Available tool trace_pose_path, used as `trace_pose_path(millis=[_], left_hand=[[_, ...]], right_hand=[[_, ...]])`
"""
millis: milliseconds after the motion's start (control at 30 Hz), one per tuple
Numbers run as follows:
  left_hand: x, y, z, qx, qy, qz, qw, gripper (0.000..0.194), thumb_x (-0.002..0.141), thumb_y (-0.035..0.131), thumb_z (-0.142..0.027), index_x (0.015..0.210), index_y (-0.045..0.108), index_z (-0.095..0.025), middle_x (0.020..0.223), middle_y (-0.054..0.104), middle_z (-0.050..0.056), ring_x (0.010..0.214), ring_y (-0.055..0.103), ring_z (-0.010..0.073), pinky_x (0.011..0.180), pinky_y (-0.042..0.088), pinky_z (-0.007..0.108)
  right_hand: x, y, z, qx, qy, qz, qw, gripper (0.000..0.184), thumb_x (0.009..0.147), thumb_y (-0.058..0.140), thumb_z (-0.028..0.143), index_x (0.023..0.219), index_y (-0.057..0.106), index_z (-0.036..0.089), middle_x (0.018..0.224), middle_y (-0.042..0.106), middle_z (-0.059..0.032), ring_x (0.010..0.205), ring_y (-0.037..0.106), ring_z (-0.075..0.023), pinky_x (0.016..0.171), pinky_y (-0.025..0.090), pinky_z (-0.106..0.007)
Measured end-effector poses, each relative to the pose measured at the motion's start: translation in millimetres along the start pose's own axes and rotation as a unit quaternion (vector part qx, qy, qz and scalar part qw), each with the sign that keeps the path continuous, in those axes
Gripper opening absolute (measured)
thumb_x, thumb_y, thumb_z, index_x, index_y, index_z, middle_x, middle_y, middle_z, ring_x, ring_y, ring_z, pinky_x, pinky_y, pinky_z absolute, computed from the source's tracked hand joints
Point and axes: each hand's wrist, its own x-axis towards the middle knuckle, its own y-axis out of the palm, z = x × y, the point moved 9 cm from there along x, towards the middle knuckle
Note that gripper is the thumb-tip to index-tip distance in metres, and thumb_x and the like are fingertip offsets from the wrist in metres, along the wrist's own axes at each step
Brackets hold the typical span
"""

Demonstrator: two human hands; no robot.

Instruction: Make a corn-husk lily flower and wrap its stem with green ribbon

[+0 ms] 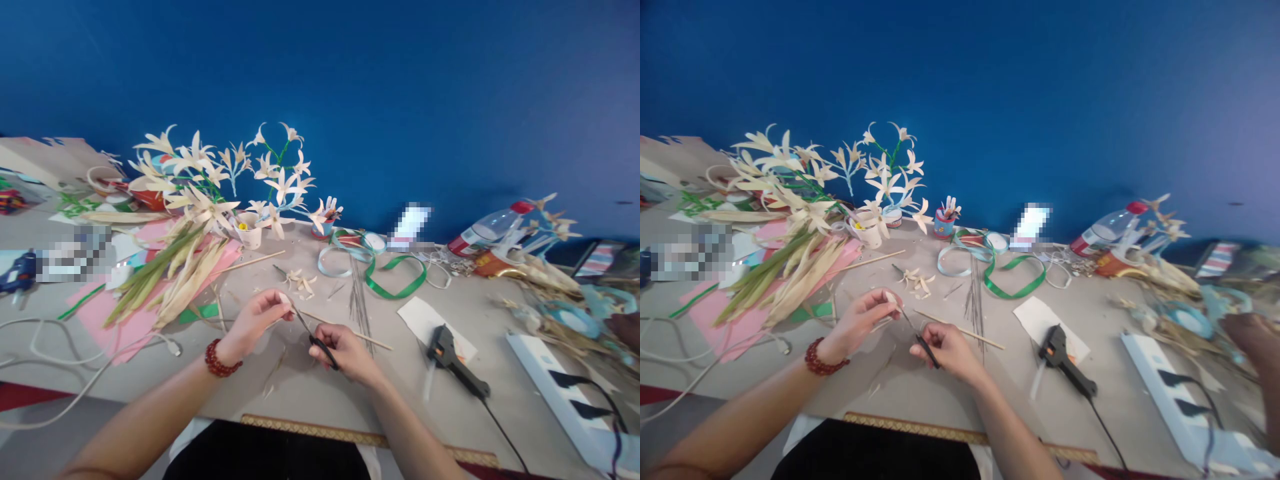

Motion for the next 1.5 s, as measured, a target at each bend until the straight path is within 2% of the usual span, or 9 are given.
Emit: trace_pose_path(millis=[833, 1100, 1500], left_hand=[[-2, 1.6, -8, -0.004, 0.004, 0.003, 1.000, 0.017, 0.079, 0.069, -0.027, 0.071, 0.058, -0.016, 0.087, 0.065, 0.003, 0.072, 0.061, 0.0127, 0.074, 0.048, 0.026], [-3, 10.3, -8, 0.035, 0.016, 0.047, 0.998, 0.013, 0.080, 0.067, -0.025, 0.074, 0.062, -0.015, 0.086, 0.065, 0.003, 0.073, 0.061, 0.0130, 0.074, 0.047, 0.026], [-3, 10.3, -7, 0.030, 0.020, 0.054, 0.998, 0.012, 0.081, 0.067, -0.025, 0.075, 0.063, -0.015, 0.085, 0.066, 0.004, 0.074, 0.061, 0.0138, 0.075, 0.047, 0.027]], right_hand=[[-2, 2, 8, -0.012, -0.001, -0.004, 1.000, 0.053, 0.069, 0.071, 0.065, 0.062, 0.044, 0.020, 0.046, 0.048, 0.0063, 0.043, 0.034, -0.0074, 0.044, 0.023, -0.021], [-1, 4, 1, 0.012, 0.020, 0.006, 1.000, 0.051, 0.067, 0.075, 0.062, 0.063, 0.047, 0.019, 0.049, 0.053, 0.0050, 0.044, 0.039, -0.0080, 0.045, 0.026, -0.020], [0, 2, 3, -0.009, -0.001, 0.000, 1.000, 0.053, 0.070, 0.070, 0.066, 0.062, 0.045, 0.020, 0.046, 0.049, 0.0058, 0.043, 0.036, -0.0076, 0.044, 0.024, -0.020]])
